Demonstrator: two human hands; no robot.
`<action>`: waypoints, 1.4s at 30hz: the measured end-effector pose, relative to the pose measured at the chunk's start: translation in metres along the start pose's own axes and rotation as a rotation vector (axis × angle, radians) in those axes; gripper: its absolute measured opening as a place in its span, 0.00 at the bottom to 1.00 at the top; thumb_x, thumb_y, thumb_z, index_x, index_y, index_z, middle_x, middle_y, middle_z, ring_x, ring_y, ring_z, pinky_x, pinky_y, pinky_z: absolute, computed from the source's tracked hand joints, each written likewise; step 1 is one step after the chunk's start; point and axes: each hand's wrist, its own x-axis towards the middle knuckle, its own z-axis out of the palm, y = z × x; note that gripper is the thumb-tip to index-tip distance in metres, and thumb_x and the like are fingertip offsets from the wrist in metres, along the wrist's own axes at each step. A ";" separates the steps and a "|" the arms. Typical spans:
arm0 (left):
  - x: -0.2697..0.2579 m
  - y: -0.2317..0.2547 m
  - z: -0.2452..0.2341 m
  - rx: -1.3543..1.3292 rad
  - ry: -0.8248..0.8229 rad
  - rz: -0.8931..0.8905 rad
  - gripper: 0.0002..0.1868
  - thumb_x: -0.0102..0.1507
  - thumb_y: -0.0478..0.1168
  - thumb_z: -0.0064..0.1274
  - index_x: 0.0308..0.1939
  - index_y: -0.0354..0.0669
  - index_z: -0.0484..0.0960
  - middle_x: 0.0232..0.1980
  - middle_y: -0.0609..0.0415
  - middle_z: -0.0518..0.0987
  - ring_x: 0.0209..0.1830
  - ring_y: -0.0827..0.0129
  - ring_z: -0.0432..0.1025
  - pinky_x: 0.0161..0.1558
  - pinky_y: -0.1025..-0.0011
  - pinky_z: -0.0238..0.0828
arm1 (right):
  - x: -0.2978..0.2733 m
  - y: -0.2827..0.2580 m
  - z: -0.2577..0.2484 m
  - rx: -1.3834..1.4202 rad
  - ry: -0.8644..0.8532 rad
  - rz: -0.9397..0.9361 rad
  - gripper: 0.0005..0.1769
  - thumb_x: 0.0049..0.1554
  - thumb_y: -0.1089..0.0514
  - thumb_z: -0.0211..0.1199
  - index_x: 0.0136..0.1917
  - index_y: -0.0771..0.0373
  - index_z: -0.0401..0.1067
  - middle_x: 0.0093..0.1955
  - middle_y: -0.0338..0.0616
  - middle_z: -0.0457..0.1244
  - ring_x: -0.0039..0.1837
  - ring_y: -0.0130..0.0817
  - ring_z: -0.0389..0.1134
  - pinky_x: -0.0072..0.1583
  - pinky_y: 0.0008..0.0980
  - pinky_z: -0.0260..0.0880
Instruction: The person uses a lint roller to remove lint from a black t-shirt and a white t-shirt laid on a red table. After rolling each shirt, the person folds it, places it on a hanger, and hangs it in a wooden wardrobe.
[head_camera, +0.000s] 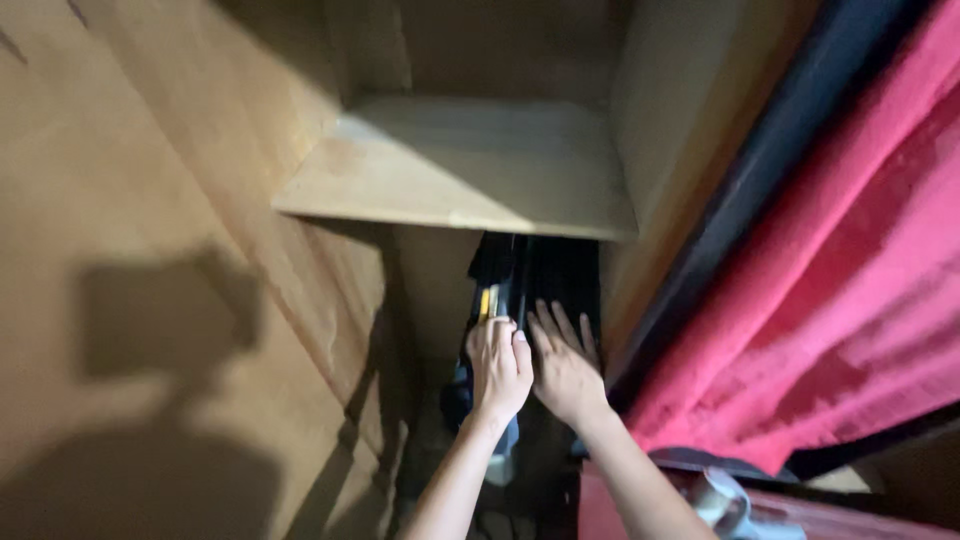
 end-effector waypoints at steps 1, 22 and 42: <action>-0.011 0.003 -0.003 -0.062 -0.011 -0.021 0.07 0.68 0.37 0.46 0.46 0.36 0.73 0.50 0.42 0.75 0.57 0.46 0.68 0.59 0.50 0.62 | -0.005 -0.001 -0.001 0.125 0.015 0.027 0.34 0.54 0.56 0.58 0.73 0.62 0.61 0.78 0.52 0.55 0.81 0.45 0.51 0.77 0.52 0.42; -0.185 0.134 -0.067 -0.184 -0.092 -0.012 0.05 0.64 0.36 0.56 0.44 0.43 0.79 0.55 0.48 0.76 0.58 0.51 0.70 0.61 0.54 0.66 | -0.230 0.081 -0.090 1.474 -0.364 0.494 0.21 0.60 0.65 0.62 0.67 0.67 0.70 0.49 0.43 0.72 0.48 0.26 0.71 0.54 0.28 0.72; -0.318 0.364 0.032 -0.065 -0.631 -0.070 0.10 0.66 0.45 0.56 0.47 0.47 0.83 0.42 0.50 0.84 0.41 0.49 0.79 0.40 0.56 0.76 | -0.506 0.291 -0.215 1.042 -0.535 0.541 0.12 0.60 0.60 0.62 0.57 0.62 0.74 0.43 0.40 0.71 0.45 0.23 0.69 0.48 0.28 0.70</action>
